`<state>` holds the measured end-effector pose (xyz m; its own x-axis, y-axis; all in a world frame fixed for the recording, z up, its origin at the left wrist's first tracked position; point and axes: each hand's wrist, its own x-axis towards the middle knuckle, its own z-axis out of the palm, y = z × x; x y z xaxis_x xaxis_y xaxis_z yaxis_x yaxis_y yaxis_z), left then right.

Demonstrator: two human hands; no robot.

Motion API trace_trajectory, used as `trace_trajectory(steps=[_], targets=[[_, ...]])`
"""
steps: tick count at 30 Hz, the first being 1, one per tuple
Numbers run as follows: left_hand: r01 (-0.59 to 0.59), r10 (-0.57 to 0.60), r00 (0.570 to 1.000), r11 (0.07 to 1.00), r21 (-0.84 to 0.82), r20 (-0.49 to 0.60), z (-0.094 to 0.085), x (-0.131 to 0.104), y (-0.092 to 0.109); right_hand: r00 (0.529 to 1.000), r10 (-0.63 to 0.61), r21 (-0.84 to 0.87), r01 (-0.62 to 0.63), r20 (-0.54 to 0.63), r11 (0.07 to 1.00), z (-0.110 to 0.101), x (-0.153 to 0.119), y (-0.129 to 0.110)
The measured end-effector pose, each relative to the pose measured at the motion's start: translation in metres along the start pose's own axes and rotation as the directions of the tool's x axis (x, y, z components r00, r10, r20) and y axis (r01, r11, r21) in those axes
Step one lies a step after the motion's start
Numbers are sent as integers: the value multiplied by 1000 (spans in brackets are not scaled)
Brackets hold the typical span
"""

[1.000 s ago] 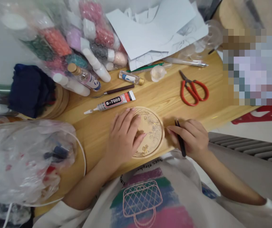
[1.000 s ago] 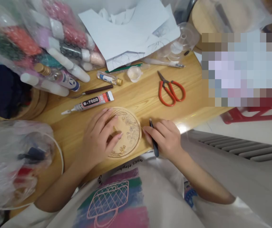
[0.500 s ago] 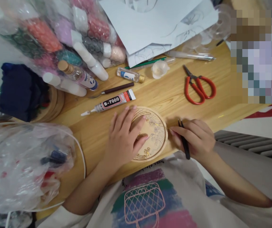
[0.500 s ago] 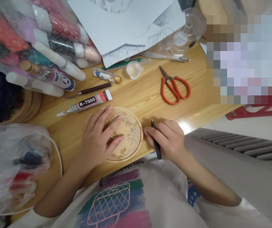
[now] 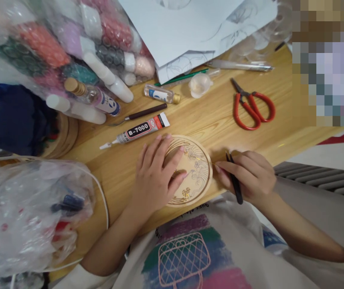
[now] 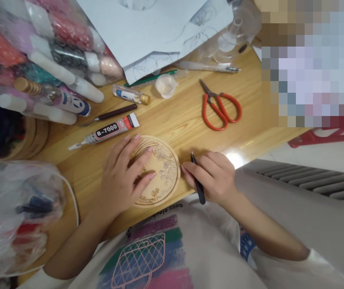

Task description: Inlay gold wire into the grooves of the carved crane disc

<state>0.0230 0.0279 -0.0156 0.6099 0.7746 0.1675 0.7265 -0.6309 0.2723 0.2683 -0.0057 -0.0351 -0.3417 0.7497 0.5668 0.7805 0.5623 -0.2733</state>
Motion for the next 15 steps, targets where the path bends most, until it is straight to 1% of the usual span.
trace_trajectory(steps=[9,15], targets=[[-3,3,1000,1000,11,7,0,0,-1,1000,-20,-16,20,11,1000,-1,1,0],[21,-21,999,1000,-4,30,1,-1,-1,999,-47,-22,47,11,999,0,0,1]])
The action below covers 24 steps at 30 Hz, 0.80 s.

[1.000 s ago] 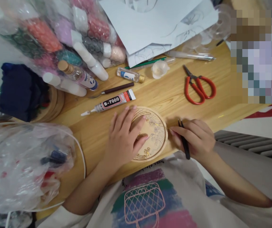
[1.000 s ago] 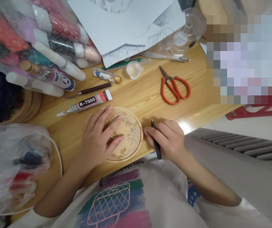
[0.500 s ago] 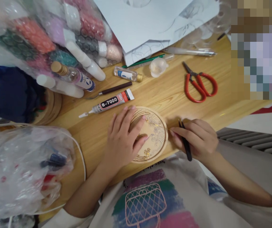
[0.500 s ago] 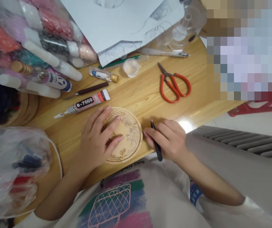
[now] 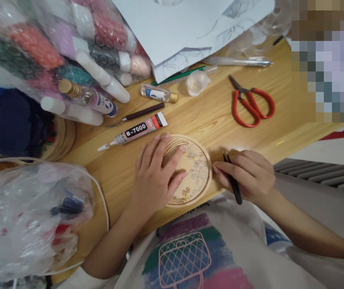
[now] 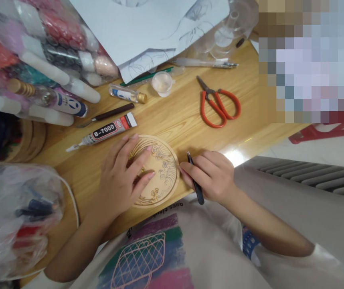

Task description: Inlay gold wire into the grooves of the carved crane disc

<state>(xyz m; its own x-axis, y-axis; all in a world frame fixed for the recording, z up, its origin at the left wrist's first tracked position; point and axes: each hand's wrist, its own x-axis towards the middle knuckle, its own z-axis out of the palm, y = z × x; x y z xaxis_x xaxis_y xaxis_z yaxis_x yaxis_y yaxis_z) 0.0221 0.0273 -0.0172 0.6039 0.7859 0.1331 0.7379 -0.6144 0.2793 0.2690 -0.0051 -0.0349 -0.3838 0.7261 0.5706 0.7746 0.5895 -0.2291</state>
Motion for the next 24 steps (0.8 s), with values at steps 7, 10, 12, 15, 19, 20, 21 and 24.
trace_trajectory(steps=[7,10,12,15,19,20,21,24], targets=[[-9,9,1000,1000,9,-1,-2,1,0,1000,-5,2,5,-4,1000,-1,1,0],[-10,10,1000,1000,7,-13,-3,1,0,1000,-2,-4,2,-7,1000,-1,2,0],[-6,6,1000,1000,-10,-14,-3,2,-1,1000,0,-4,0,-8,1000,-2,3,-1],[2,-2,1000,999,-37,-15,-2,2,-1,1000,5,-7,-5,-16,1000,-2,3,-1],[9,-9,1000,999,-42,-8,-2,1,-1,1000,10,-7,-10,-11,1000,-1,3,-1],[6,-7,1000,999,-39,-11,-2,1,-1,1000,10,-6,-10,-10,1000,-1,2,-1],[3,-3,1000,999,-34,-12,-2,1,-1,1000,9,-3,-9,-8,1000,-1,2,-1],[7,-7,1000,1000,-27,-10,-1,1,-1,1000,10,8,-10,4,1000,-2,1,-1]])
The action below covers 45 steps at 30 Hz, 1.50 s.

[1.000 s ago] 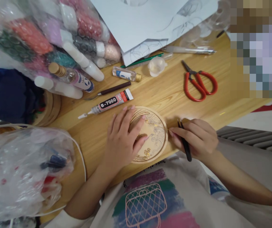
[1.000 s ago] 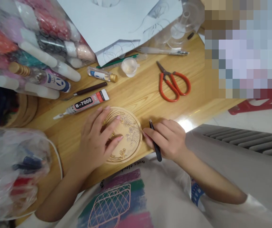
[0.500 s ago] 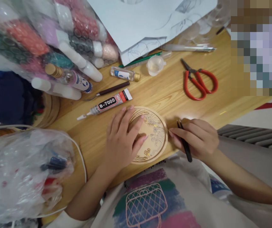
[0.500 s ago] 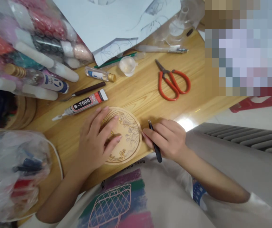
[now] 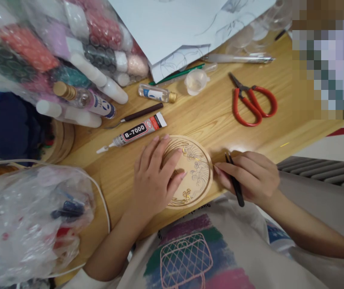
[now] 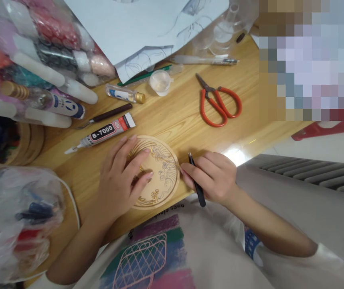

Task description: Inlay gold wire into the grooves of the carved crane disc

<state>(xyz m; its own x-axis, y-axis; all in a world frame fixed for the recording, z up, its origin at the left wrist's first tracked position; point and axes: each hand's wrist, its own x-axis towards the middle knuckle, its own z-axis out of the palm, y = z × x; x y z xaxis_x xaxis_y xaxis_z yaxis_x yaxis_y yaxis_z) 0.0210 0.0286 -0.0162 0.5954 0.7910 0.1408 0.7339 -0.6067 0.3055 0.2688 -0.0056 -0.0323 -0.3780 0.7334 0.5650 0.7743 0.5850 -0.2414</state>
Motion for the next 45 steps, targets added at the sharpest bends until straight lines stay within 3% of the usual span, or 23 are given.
trace_trajectory(steps=[45], targets=[[-14,14,1000,1000,28,-7,0,1,0,998,-56,21,55,27,998,0,-1,2]])
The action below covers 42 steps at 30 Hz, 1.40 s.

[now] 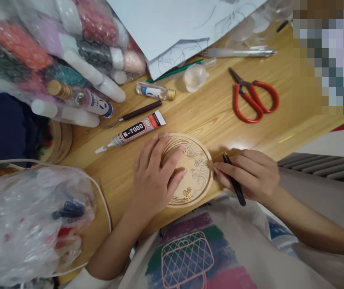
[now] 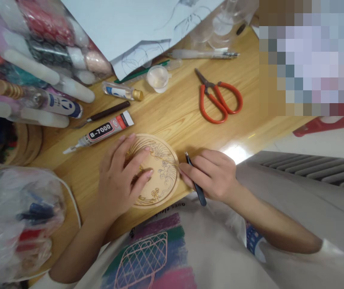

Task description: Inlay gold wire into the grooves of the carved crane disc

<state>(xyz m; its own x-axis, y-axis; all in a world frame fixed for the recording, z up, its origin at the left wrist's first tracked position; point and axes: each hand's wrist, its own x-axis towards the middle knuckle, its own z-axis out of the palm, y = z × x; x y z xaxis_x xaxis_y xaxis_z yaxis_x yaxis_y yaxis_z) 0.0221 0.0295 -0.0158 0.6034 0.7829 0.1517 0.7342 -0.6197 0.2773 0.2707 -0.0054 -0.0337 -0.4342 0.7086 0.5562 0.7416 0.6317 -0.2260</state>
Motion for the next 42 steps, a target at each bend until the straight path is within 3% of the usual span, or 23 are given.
trace_trajectory(steps=[31,42], targets=[[10,-10,1000,1000,-8,10,0,-1,0,1000,5,9,-5,-8,1000,2,-2,0],[-59,55,998,980,190,26,-5,2,8,999,31,1,-31,-7,1000,1,-1,-1]])
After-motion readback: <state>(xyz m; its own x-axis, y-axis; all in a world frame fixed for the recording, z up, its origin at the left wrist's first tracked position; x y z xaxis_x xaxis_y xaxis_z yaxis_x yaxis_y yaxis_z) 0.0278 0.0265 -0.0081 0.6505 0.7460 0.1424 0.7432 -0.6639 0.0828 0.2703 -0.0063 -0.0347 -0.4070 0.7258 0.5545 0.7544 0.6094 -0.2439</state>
